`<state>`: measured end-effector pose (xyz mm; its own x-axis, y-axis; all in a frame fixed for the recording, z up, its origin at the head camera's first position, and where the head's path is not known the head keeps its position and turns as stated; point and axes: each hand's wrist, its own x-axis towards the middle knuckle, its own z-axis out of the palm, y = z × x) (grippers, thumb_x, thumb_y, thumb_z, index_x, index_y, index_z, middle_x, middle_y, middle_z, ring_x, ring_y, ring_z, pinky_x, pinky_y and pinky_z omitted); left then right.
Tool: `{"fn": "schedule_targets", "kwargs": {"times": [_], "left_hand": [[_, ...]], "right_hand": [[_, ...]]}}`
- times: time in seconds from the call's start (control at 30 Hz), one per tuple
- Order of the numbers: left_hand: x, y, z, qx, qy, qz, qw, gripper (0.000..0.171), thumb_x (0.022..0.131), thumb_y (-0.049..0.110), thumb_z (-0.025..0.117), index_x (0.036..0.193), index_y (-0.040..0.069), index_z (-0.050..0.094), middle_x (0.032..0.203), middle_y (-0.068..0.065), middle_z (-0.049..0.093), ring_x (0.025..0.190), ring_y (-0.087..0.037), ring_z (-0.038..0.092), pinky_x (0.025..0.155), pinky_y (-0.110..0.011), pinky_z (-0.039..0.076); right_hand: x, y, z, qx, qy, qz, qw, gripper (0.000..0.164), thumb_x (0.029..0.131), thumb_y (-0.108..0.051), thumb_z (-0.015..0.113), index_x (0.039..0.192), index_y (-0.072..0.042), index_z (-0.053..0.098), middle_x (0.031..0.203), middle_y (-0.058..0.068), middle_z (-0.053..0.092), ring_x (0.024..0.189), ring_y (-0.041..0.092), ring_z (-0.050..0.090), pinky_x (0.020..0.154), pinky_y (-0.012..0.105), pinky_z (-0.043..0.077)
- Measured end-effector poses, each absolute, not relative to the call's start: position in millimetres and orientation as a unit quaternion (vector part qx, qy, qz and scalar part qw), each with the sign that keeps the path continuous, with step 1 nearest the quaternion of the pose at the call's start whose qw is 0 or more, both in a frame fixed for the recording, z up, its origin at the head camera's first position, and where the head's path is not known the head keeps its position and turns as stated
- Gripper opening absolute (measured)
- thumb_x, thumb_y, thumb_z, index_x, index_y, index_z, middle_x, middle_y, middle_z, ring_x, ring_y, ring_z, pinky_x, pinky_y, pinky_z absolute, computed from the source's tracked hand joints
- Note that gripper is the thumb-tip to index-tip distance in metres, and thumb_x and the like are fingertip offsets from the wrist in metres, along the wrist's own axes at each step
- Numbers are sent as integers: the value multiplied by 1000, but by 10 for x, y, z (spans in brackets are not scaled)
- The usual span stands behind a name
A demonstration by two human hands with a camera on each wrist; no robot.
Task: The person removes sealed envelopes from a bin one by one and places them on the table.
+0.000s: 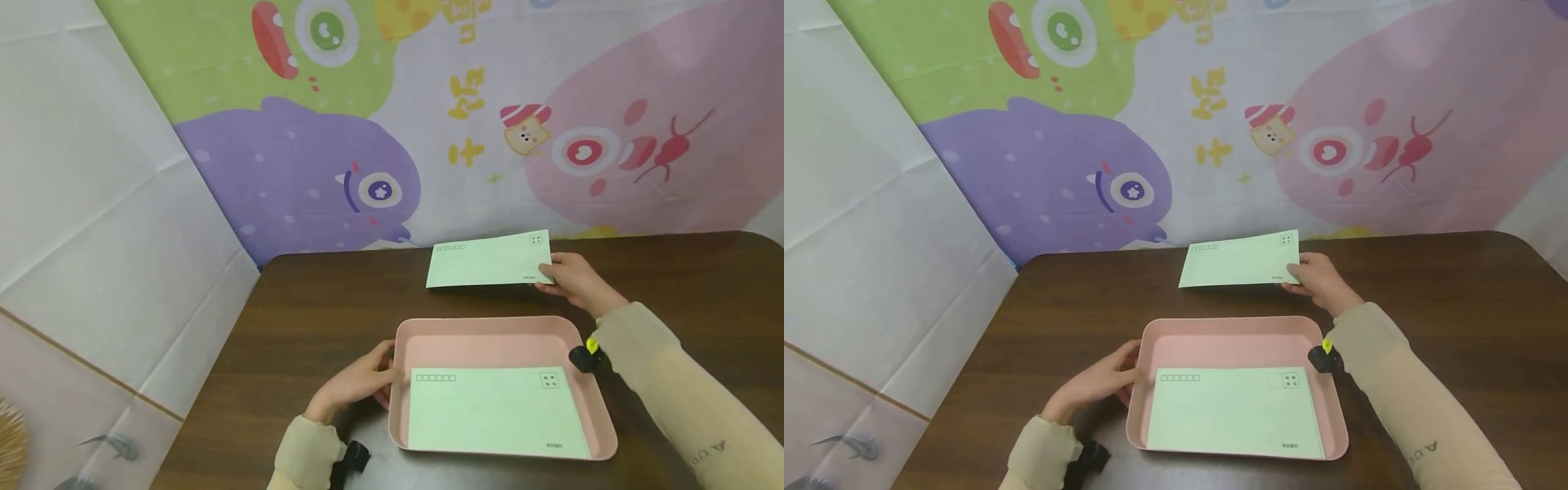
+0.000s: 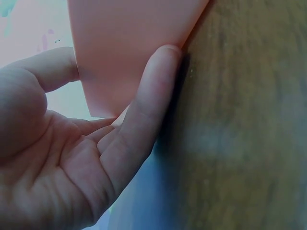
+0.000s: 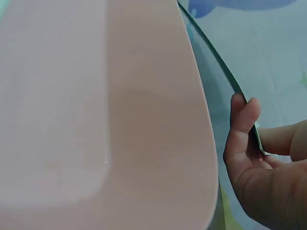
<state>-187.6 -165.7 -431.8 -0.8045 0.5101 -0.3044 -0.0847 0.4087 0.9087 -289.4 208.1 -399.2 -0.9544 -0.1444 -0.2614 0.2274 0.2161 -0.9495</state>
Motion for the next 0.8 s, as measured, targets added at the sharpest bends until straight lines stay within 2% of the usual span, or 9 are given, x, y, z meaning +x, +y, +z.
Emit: {"fn": "schedule_targets", "kwargs": {"times": [0.17, 0.3, 0.43, 0.5, 0.57, 0.63, 0.7, 0.8], "left_hand": [[-1878, -1669, -4321, 136, 787, 531, 283, 57, 89, 16, 53, 138, 5, 26, 93, -14, 53, 59, -18, 60, 55, -36, 56], [-1883, -1669, -4339, 132, 784, 535, 286, 58, 88, 15, 54, 138, 6, 26, 93, -14, 53, 58, -19, 61, 55, -37, 56], [-1881, -1663, -4352, 128, 782, 538, 289, 58, 88, 15, 54, 138, 6, 26, 94, -14, 55, 58, -19, 62, 55, -38, 56], [-1879, -1663, -4350, 127, 781, 539, 290, 58, 88, 16, 54, 138, 6, 26, 94, -14, 55, 58, -20, 62, 55, -38, 56], [-1876, -1665, -4345, 125, 781, 539, 290, 57, 88, 16, 54, 138, 6, 26, 94, -14, 55, 58, -20, 62, 55, -38, 56], [-1875, -1670, -4342, 124, 781, 539, 289, 58, 88, 16, 54, 138, 6, 26, 94, -14, 55, 58, -19, 61, 55, -37, 56], [-1875, -1676, -4340, 126, 782, 539, 287, 58, 88, 16, 54, 138, 5, 26, 93, -13, 54, 57, -19, 61, 54, -37, 56], [-1876, -1684, -4339, 132, 779, 542, 286, 59, 88, 15, 54, 138, 5, 26, 92, -13, 53, 57, -17, 60, 53, -37, 55]], "right_hand": [[-2983, 2027, -3979, 71, 736, -654, 158, 50, 96, -8, 37, 138, 12, 21, 114, 19, 43, 71, 4, 60, 72, 17, 53], [-3016, 1997, -3969, 89, 723, -665, 163, 52, 95, -8, 38, 139, 12, 17, 119, 19, 40, 68, 2, 58, 75, 17, 52], [-3042, 1987, -3987, 102, 717, -670, 165, 59, 95, -10, 39, 141, 9, 8, 139, 27, 22, 65, -1, 58, 77, 16, 51], [-3058, 1987, -4002, 110, 710, -676, 163, 62, 95, -10, 40, 141, 8, 4, 145, 27, 12, 64, -3, 59, 79, 15, 51], [-3076, 1981, -4015, 116, 701, -685, 164, 63, 94, -8, 41, 141, 9, 2, 146, 26, 7, 63, -4, 60, 80, 15, 50], [-3094, 1969, -4027, 121, 688, -696, 163, 61, 94, -5, 41, 140, 11, 3, 144, 27, 12, 64, -4, 60, 83, 16, 49], [-3113, 1953, -4034, 132, 678, -706, 161, 59, 92, -1, 39, 139, 13, 8, 136, 28, 24, 65, -2, 60, 83, 17, 49], [-3137, 1929, -4039, 147, 662, -718, 157, 54, 87, 7, 34, 137, 14, 15, 117, 19, 37, 65, 2, 61, 82, 20, 50]]}}
